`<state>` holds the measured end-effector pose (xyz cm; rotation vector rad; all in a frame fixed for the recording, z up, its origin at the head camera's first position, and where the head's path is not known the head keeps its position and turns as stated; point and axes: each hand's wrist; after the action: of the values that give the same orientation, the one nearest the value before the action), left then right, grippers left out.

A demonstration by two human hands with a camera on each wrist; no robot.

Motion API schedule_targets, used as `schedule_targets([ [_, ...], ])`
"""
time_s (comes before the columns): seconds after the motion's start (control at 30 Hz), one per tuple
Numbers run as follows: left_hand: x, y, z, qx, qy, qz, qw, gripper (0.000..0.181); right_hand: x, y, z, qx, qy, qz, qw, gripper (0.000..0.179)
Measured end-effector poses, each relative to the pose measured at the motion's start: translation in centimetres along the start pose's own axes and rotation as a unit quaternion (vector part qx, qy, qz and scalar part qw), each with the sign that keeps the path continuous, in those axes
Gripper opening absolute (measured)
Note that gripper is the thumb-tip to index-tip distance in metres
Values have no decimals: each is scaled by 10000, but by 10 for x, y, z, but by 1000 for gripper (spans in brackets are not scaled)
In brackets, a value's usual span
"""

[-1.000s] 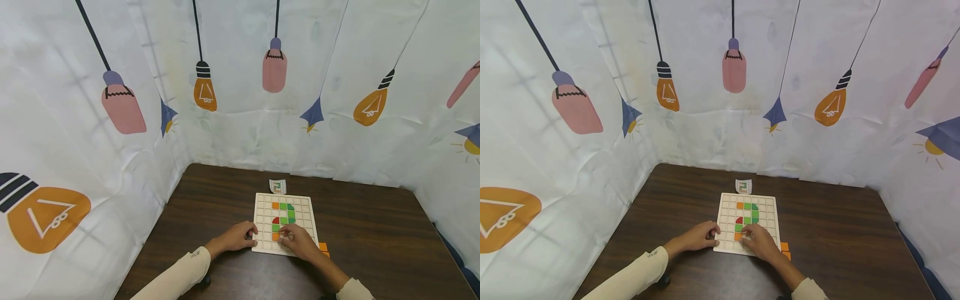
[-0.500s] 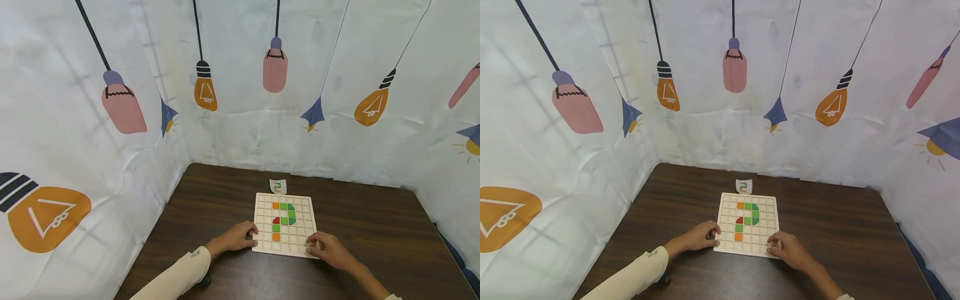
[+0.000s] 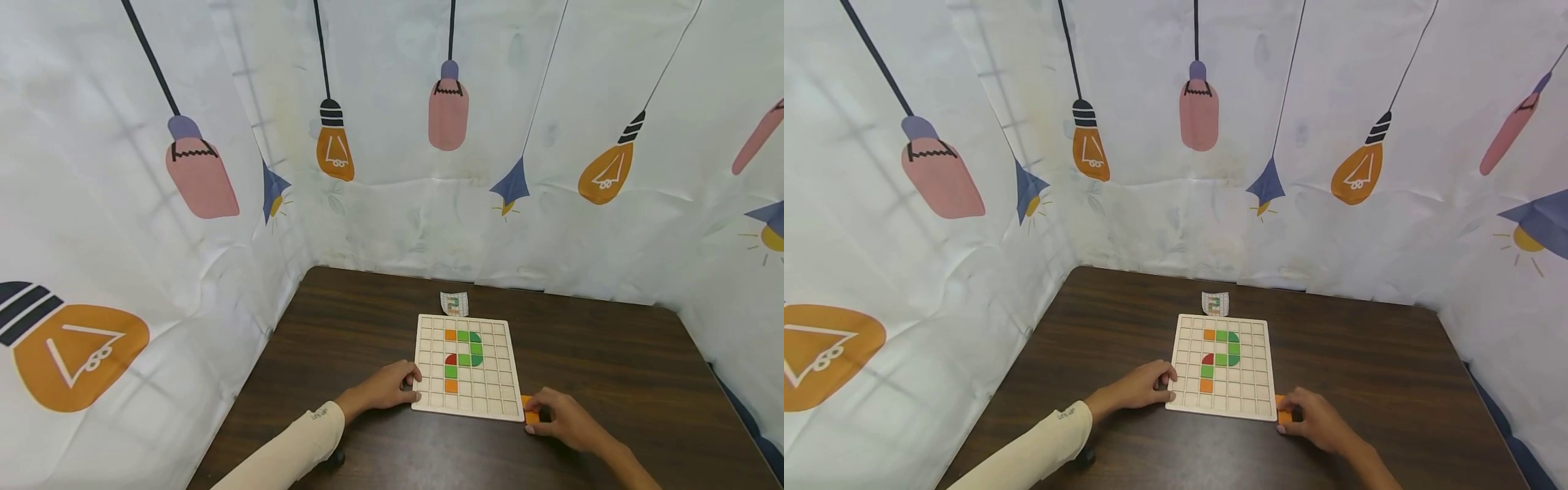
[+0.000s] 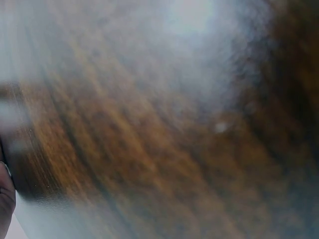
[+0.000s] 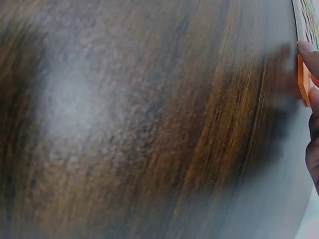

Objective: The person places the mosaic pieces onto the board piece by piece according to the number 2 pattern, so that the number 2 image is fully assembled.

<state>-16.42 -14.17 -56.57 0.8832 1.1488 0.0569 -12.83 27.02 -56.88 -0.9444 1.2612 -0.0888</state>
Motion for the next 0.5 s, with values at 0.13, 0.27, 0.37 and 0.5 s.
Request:
schedule_targets([
  [0.13,1,0,0,15,2,-58,10000,25,0,0,2,26,51,7,10000,24],
  [0.27,1,-1,0,-22,-10,-96,10000,25,0,1,2,42,107,131,9998,23],
  [0.37,1,-1,0,-43,-13,-62,10000,25,-1,2,3,80,105,189,9997,25],
  [0.5,0,-1,0,-62,-20,-23,10000,25,-1,4,4,181,17,163,9997,30],
])
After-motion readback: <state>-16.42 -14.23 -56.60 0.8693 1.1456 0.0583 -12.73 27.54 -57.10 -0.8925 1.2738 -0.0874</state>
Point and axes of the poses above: each hand's wrist, its own z-axis away from the middle knuckle, its own x-axis out of the palm, y = z × x, and after that the axes turned 2 degrees about -y, right-handed
